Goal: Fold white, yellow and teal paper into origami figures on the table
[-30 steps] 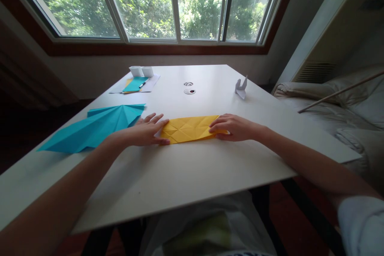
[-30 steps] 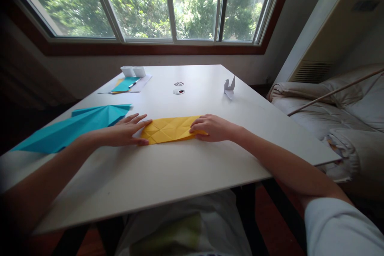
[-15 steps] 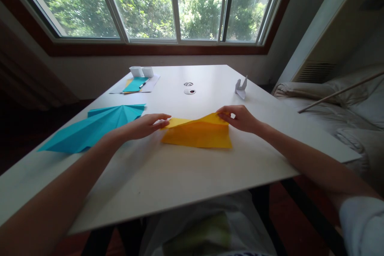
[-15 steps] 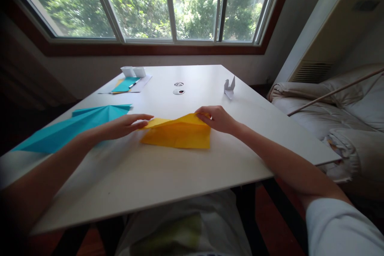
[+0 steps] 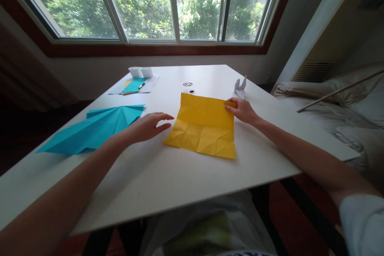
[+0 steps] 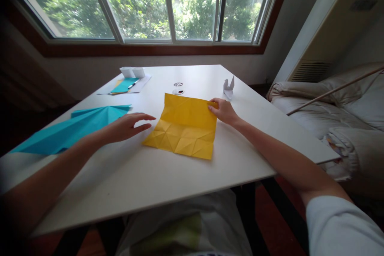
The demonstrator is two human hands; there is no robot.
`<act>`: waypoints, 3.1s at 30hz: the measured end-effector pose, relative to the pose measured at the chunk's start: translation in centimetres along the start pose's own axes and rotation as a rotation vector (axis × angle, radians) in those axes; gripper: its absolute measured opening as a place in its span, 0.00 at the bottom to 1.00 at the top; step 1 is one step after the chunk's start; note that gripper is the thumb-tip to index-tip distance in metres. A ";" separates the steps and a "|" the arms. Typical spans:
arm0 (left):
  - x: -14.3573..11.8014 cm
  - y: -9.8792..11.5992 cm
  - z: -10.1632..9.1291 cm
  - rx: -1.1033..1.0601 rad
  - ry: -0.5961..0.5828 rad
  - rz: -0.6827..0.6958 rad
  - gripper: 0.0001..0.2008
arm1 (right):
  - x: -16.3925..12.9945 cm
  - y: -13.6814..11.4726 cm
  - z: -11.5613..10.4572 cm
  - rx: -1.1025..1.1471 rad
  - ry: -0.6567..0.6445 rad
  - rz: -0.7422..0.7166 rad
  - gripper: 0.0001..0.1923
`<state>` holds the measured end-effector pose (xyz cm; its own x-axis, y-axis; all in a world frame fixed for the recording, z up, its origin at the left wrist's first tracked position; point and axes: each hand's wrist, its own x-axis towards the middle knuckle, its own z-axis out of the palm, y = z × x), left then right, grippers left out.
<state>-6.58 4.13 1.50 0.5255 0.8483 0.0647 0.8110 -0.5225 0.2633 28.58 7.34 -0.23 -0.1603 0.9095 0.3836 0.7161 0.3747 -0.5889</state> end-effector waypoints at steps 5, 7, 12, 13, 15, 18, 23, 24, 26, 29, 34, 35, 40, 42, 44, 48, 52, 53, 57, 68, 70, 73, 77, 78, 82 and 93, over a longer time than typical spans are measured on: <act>-0.1 1.3 0.4 -0.011 -0.025 0.114 0.28 | 0.1 0.5 -0.2 -0.290 -0.167 -0.040 0.15; -0.2 1.7 0.5 -0.032 -0.067 0.142 0.28 | 0.1 0.7 -0.3 -0.346 -0.226 -0.103 0.19; -0.3 1.6 0.8 0.012 -0.156 0.154 0.27 | -0.2 0.8 -0.3 -0.398 -0.463 -0.280 0.25; -0.2 1.4 0.9 0.040 -0.151 0.144 0.28 | -0.3 0.8 -0.3 -0.394 -0.513 -0.289 0.24; -0.1 0.9 1.0 0.104 -0.140 0.096 0.29 | -0.4 0.6 -0.3 -0.375 -0.564 -0.287 0.24; 0.2 0.1 1.0 0.212 -0.126 -0.049 0.30 | -0.5 0.3 -0.4 -0.355 -0.546 -0.272 0.27; 0.6 -0.3 0.7 0.191 -0.100 -0.160 0.31 | -0.5 0.2 -0.5 -0.350 -0.503 -0.278 0.26; 0.6 -0.2 0.6 0.133 -0.100 -0.170 0.31 | -0.5 0.2 -0.5 -0.352 -0.504 -0.278 0.26; 0.8 0.0 0.5 0.010 -0.095 -0.226 0.31 | -0.5 0.2 -0.4 -0.357 -0.508 -0.280 0.26; 0.9 0.3 0.3 -0.178 -0.081 -0.376 0.33 | -0.4 0.2 -0.4 -0.364 -0.511 -0.279 0.26; 0.7 0.8 -0.1 -0.419 -0.039 -0.535 0.40 | -0.4 0.0 -0.5 -0.383 -0.517 -0.265 0.26; 0.6 1.0 -0.3 -0.425 -0.039 -0.555 0.40 | -0.4 0.0 -0.5 -0.392 -0.514 -0.260 0.27; 0.6 1.2 -1.0 -0.374 -0.049 -0.612 0.36 | -0.3 0.0 -0.4 -0.443 -0.482 -0.181 0.34; 0.7 0.8 -0.8 -0.330 -0.074 -0.592 0.37 | -0.3 0.0 -0.3 -0.461 -0.477 -0.124 0.37; 0.7 0.4 -0.4 -0.243 -0.109 -0.545 0.40 | -0.3 0.0 -0.3 -0.468 -0.483 -0.082 0.38; 0.6 0.4 0.0 -0.073 -0.180 -0.434 0.41 | -0.4 -0.2 -0.3 -0.444 -0.492 -0.045 0.35; 0.5 0.7 0.0 0.039 -0.173 -0.397 0.38 | -0.3 -0.3 -0.4 -0.313 -0.477 -0.007 0.30; 0.5 0.7 -0.1 0.050 -0.173 -0.393 0.38 | -0.3 -0.3 -0.4 -0.276 -0.467 0.004 0.29; 0.4 0.5 -0.2 0.054 -0.172 -0.382 0.38 | 0.1 -0.2 -0.6 -0.196 -0.432 0.020 0.28; 0.4 -0.9 0.2 0.032 -0.161 -0.354 0.44 | 0.7 -0.2 -1.6 0.529 -0.376 0.287 0.25; 0.4 -1.0 0.3 0.041 -0.158 -0.356 0.45 | 0.7 -0.2 -1.5 0.649 -0.345 0.294 0.26; 0.5 -0.9 0.3 0.047 -0.163 -0.358 0.45 | 0.8 -0.1 -1.2 0.722 -0.315 0.262 0.23; 0.5 -0.9 0.3 0.047 -0.181 -0.343 0.46 | 0.9 0.5 -0.8 0.666 -0.245 0.183 0.19; 0.5 -0.9 0.4 0.040 -0.185 -0.338 0.46 | 0.9 0.7 -0.8 0.663 -0.238 0.171 0.19; 0.7 -1.3 0.6 -0.018 -0.167 -0.322 0.44 | 1.0 1.1 -0.7 0.667 -0.236 0.175 0.19; 0.7 -1.6 0.5 -0.183 -0.028 -0.250 0.24 | 1.0 1.9 -1.2 -0.071 -0.290 -0.074 0.10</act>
<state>-7.35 5.50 0.65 0.3242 0.9447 -0.0495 0.8576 -0.2714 0.4369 30.60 8.79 -0.11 -0.3940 0.8973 0.1991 0.7389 0.4380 -0.5120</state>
